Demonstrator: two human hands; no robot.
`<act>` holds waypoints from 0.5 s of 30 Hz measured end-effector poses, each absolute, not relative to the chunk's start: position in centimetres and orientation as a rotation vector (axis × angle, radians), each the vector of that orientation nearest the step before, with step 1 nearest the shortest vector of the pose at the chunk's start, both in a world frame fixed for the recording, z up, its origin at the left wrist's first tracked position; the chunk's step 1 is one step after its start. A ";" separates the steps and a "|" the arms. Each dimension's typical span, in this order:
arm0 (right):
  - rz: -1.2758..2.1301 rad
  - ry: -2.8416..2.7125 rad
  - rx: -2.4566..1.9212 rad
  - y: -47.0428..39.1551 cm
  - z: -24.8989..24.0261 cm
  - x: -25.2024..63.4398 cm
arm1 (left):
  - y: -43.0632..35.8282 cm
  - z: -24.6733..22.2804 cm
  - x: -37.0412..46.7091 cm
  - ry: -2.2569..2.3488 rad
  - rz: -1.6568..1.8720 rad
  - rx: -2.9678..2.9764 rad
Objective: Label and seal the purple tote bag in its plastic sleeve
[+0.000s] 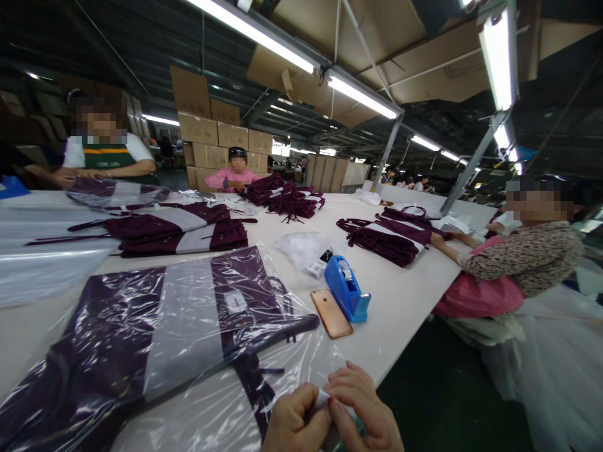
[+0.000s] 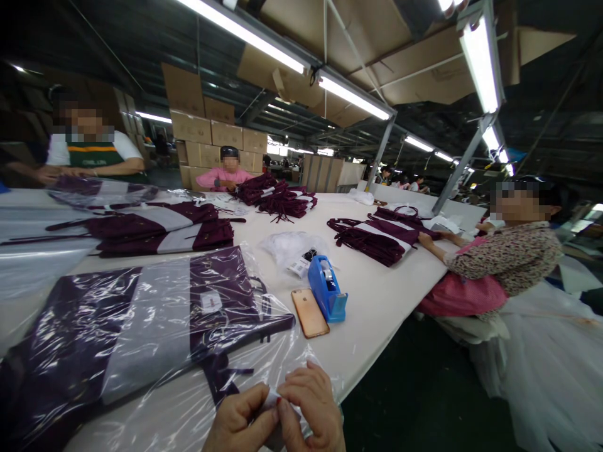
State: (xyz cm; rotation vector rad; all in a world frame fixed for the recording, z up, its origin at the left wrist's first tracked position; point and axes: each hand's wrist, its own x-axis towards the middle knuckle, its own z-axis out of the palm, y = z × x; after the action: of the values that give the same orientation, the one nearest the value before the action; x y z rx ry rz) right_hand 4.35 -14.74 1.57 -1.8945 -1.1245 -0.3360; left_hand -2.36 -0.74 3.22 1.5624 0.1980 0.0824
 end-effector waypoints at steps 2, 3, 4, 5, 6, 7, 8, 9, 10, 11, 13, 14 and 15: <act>-0.315 -1.114 -1.897 -14.8 1.4 4.3 | -0.7 3.0 -2.3 0.199 0.074 1.582; -0.299 -1.106 -1.893 -14.8 1.3 4.3 | -0.7 2.9 -2.3 0.201 0.069 1.595; -0.276 -1.093 -1.886 -14.8 1.3 4.3 | -0.7 2.7 -2.3 0.203 0.065 1.609; -0.246 -1.071 -1.876 -14.8 1.2 4.2 | -0.7 2.5 -2.3 0.205 0.062 1.625; -0.214 -1.038 -1.860 -14.7 1.2 4.1 | -0.7 2.3 -2.2 0.208 0.059 1.639; -0.180 -0.996 -1.838 -14.6 1.2 3.9 | -0.7 2.1 -2.2 0.210 0.053 1.650; -0.148 -0.935 -1.810 -14.4 1.2 3.8 | -0.7 1.9 -2.2 0.211 0.045 1.656; -0.119 -0.859 -1.777 -14.3 1.3 3.5 | -0.7 1.7 -2.2 0.210 0.037 1.660; -0.088 -0.772 -1.742 -14.1 1.3 3.3 | -0.7 1.6 -2.2 0.209 0.029 1.664; -0.052 -0.679 -1.708 -13.9 1.3 3.1 | -0.7 1.5 -2.2 0.210 0.024 1.667; 0.036 -0.507 -1.640 -13.6 1.2 2.7 | -0.8 1.4 -2.3 0.208 0.031 1.661; 0.081 -0.425 -1.602 -13.6 1.1 2.6 | -0.9 1.4 -2.3 0.199 0.045 1.651; 0.131 -0.341 -1.559 -13.6 1.0 2.7 | -1.0 1.5 -2.4 0.183 0.058 1.632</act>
State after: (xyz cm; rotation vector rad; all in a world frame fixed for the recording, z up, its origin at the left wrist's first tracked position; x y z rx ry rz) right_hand 2.66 -13.60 0.97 -1.5591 -0.3409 0.1308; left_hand -2.39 -0.98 1.47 1.6321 0.1827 0.0581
